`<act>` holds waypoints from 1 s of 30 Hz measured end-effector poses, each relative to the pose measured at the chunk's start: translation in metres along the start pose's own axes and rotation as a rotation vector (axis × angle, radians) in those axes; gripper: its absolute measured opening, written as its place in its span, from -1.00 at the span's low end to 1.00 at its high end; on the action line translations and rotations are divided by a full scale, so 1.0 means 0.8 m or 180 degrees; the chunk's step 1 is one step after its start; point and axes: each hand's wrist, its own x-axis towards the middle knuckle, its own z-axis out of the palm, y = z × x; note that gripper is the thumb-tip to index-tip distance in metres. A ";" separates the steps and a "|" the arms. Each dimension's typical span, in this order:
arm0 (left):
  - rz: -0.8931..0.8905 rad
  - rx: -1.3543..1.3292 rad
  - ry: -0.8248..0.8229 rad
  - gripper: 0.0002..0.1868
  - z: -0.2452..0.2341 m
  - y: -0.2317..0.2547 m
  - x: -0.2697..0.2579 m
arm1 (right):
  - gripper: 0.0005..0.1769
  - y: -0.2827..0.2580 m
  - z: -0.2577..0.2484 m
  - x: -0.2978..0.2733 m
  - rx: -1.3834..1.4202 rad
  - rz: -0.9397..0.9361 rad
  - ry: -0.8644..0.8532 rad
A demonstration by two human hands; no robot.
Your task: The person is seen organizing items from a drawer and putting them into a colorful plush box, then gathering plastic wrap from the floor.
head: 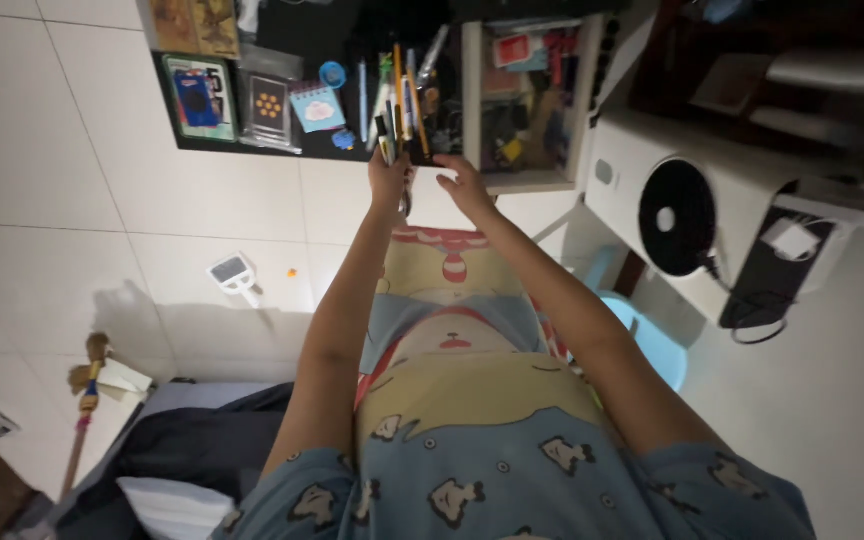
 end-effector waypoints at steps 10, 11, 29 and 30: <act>0.0348 0.0732 -0.0077 -0.69 -0.052 -0.021 0.134 | -0.41 0.126 0.083 0.125 -0.0184 -0.0073 0.0378; 0.0934 0.1223 0.0124 -0.66 -0.053 -0.034 0.150 | -0.40 0.129 0.083 0.132 -0.0485 -0.0116 0.0436; 0.1133 0.1980 0.1060 -0.53 0.008 -0.077 0.213 | -0.47 0.111 0.108 0.176 -0.1442 0.0298 0.0963; 0.1066 0.2067 0.1045 -0.54 0.009 -0.072 0.212 | -0.48 0.097 0.104 0.175 -0.1447 0.0464 0.0918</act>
